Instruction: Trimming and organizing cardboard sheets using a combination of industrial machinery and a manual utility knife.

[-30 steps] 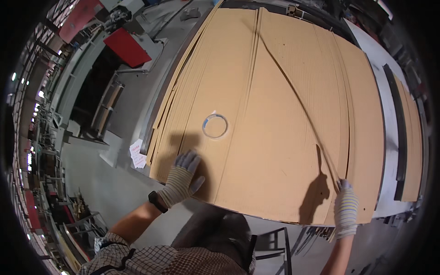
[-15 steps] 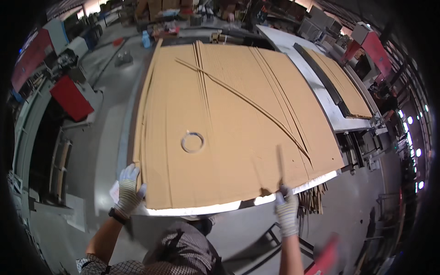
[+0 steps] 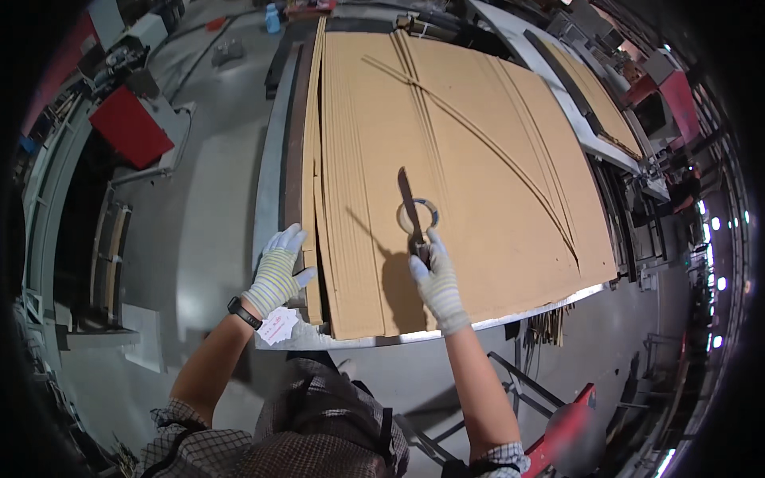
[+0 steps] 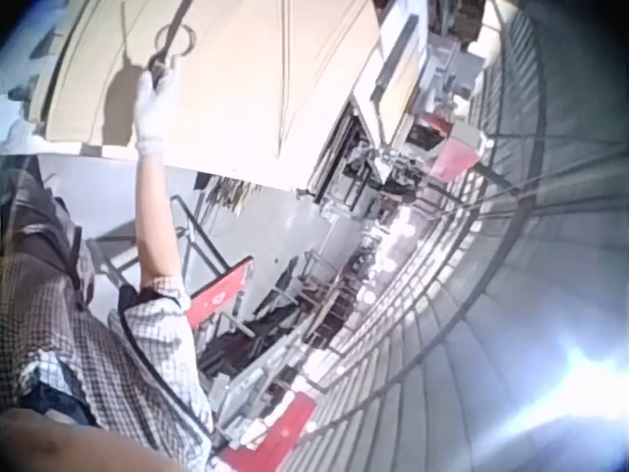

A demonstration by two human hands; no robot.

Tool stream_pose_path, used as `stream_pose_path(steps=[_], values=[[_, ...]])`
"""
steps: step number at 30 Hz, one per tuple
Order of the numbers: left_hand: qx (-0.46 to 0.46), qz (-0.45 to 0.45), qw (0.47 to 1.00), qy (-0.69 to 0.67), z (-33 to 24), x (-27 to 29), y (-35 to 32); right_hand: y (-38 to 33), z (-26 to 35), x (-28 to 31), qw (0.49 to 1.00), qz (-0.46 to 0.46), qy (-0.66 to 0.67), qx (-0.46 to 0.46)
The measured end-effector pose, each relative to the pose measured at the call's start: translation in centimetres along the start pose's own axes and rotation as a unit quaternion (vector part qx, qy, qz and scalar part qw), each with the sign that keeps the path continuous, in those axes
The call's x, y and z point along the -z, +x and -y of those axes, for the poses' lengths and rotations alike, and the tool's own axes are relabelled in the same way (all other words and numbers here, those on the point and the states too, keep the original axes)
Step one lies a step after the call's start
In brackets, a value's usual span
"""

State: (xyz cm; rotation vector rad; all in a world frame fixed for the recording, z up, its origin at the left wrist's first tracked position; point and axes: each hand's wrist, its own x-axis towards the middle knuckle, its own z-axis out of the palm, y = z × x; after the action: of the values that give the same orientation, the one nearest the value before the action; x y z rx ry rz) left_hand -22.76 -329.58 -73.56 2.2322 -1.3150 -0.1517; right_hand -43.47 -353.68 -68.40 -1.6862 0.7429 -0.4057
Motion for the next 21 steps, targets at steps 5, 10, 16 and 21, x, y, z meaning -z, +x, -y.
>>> stream_pose_path(steps=[5, 10, 16, 21], values=[[-0.009, -0.039, 0.999, -0.032, -7.3, -1.7, -1.4, -0.3, -5.4, 6.1, 0.997, -0.039, -0.024, -0.068], [0.148, -0.05, 0.967, -0.203, -14.4, -1.7, -6.9, -3.6, -6.7, 15.2, 0.982, -0.14, -0.126, 0.01], [0.225, 0.084, 0.876, -0.419, -19.6, -7.7, -17.7, -10.3, -0.1, 14.4, 0.977, -0.183, -0.017, -0.107], [0.225, 0.147, 0.895, -0.356, -19.7, -8.5, -16.8, -16.5, -0.5, 7.3, 0.983, -0.053, 0.025, -0.173]])
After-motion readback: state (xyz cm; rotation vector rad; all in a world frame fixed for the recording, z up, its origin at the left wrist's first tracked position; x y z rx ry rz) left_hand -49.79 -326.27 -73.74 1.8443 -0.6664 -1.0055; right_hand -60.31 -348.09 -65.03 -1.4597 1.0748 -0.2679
